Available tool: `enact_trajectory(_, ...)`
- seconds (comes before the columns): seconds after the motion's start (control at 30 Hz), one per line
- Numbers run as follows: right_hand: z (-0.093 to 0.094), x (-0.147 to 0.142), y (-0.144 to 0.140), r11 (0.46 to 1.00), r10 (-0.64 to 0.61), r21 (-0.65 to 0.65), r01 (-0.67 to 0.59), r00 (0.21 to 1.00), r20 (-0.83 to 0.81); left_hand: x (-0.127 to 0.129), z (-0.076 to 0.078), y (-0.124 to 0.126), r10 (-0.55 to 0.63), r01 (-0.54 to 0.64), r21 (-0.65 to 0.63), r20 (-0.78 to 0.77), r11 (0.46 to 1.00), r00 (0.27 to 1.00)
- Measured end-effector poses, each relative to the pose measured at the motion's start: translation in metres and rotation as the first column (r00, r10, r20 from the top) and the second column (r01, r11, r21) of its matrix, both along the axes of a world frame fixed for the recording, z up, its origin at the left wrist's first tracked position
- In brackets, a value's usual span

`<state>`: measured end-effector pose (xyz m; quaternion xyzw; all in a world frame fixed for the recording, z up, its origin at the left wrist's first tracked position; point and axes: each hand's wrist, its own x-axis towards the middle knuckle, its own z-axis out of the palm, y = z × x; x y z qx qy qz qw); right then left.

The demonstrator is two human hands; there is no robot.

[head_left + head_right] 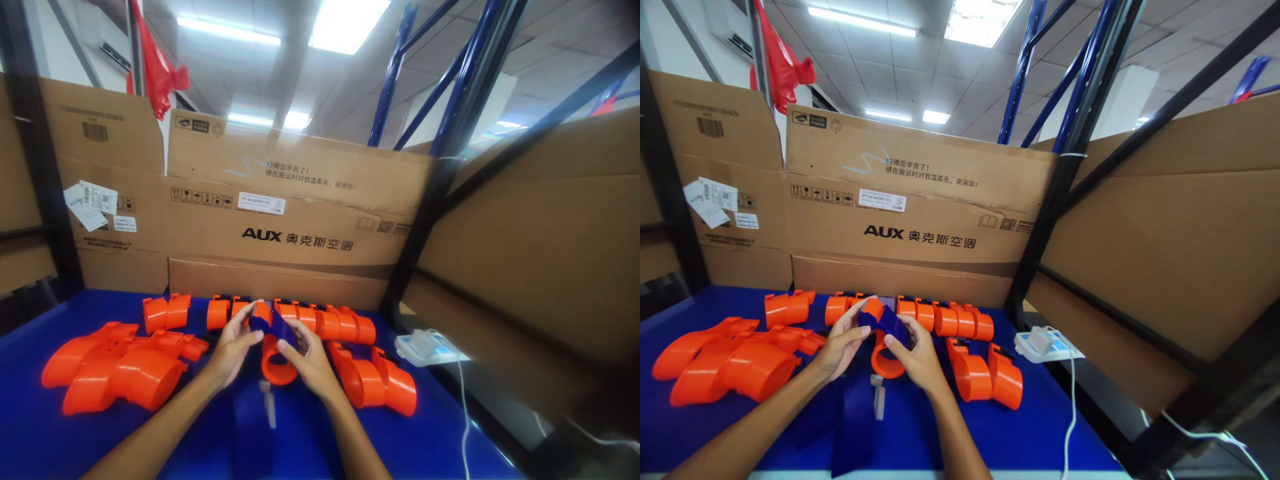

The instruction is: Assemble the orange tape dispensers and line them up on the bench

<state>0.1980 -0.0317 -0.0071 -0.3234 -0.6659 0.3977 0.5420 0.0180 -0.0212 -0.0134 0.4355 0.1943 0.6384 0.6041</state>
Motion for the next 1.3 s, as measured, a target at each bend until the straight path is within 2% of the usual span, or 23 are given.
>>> enact_trajectory(0.07,-0.001,0.0,-0.001,0.995,-0.07,0.072,0.067,0.996,0.049,0.0,0.0,-0.001,0.01,-0.01,0.016,-0.015,1.0,1.0)
enact_trajectory(0.13,-0.002,0.0,-0.003,0.967,-0.191,0.193,0.166,0.974,0.121,0.0,0.0,0.0,0.04,-0.037,0.037,-0.06,0.999,0.997)
enact_trajectory(0.23,-0.003,0.002,-0.004,0.872,-0.376,0.42,0.251,0.894,0.245,0.0,-0.001,0.003,0.116,-0.105,0.078,-0.158,0.991,0.981)
enact_trajectory(0.37,-0.007,0.007,0.0,0.757,-0.503,0.611,0.23,0.803,0.321,-0.002,-0.001,0.007,0.245,-0.21,0.159,-0.254,0.965,0.936)
enact_trajectory(0.53,-0.011,0.009,0.003,0.693,-0.543,0.691,0.205,0.779,0.314,-0.003,0.003,0.005,0.285,-0.248,0.174,-0.234,0.953,0.93)
enact_trajectory(1.03,-0.011,0.006,0.001,0.668,-0.573,0.712,0.217,0.761,0.306,-0.009,-0.003,0.013,0.336,-0.271,0.235,-0.304,0.933,0.891)
enact_trajectory(1.17,-0.009,0.005,-0.002,0.703,-0.547,0.67,0.24,0.785,0.293,-0.008,0.001,0.009,0.3,-0.239,0.226,-0.299,0.944,0.906)
enact_trajectory(1.3,-0.006,0.003,-0.003,0.791,-0.462,0.534,0.298,0.863,0.203,-0.003,0.001,0.004,0.173,-0.102,0.252,-0.277,0.962,0.945)
